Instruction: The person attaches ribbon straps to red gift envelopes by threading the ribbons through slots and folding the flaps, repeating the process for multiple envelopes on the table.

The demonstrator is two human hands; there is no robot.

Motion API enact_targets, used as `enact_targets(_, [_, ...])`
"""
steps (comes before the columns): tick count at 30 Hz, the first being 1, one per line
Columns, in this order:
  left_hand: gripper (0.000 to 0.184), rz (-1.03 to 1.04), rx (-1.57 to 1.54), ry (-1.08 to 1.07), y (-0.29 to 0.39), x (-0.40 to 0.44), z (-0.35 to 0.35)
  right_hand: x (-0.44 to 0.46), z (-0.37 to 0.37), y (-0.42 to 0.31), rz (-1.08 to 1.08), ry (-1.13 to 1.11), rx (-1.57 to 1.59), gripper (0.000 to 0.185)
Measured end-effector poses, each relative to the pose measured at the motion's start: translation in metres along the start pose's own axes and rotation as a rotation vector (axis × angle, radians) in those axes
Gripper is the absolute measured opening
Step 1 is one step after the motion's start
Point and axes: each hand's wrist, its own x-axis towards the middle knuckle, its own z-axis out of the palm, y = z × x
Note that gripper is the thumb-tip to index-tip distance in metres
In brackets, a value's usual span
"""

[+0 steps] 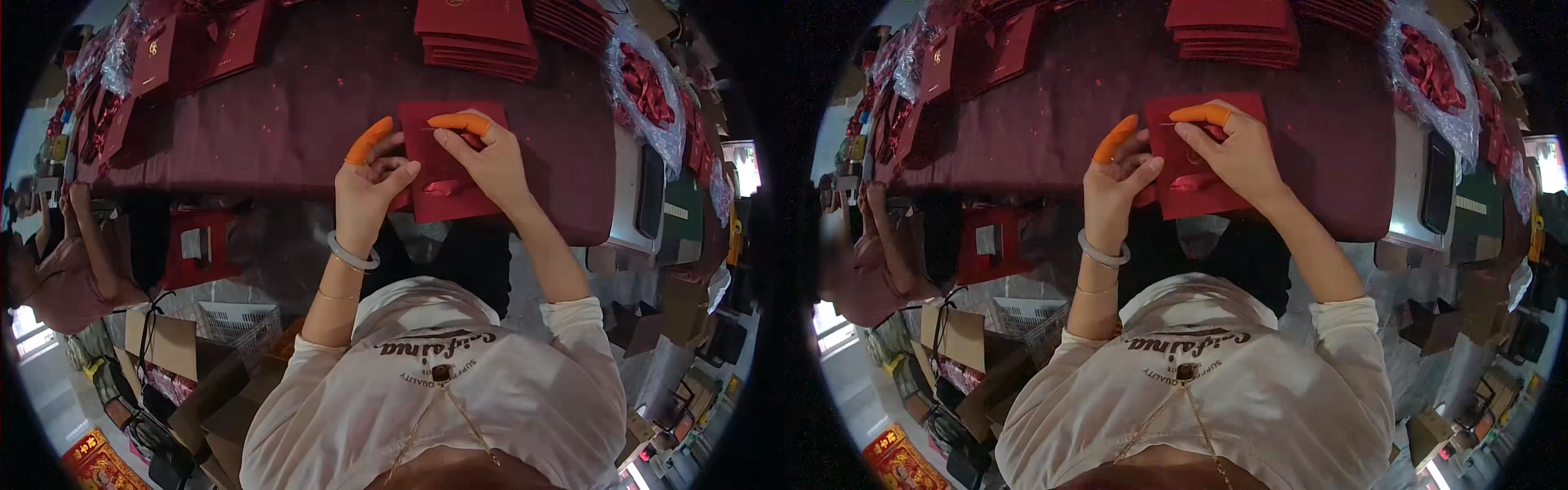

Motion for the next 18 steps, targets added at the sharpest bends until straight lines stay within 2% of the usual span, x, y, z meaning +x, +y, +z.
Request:
enact_targets(3, [0.056, 0.07, 0.024, -0.027, -0.0009, -0.0005, 0.0004, 0.0011, -0.0005, -0.0017, -0.006, -0.001, 0.074, 0.018])
enact_targets(9, [0.056, 0.124, 0.038, -0.012, -0.0044, -0.0037, 0.0037, 0.0024, -0.0025, -0.0045, -0.05, -0.002, -0.051, 0.015])
enact_targets(11, [0.056, 0.137, 0.068, -0.014, -0.0034, -0.0044, 0.0037, 0.0031, -0.0006, 0.0017, -0.231, 0.036, -0.202, 0.014])
enact_targets(18, [0.057, 0.157, 0.064, -0.032, -0.0044, -0.0044, 0.0012, 0.0022, 0.0035, -0.0059, -0.204, -0.009, -0.197, 0.013])
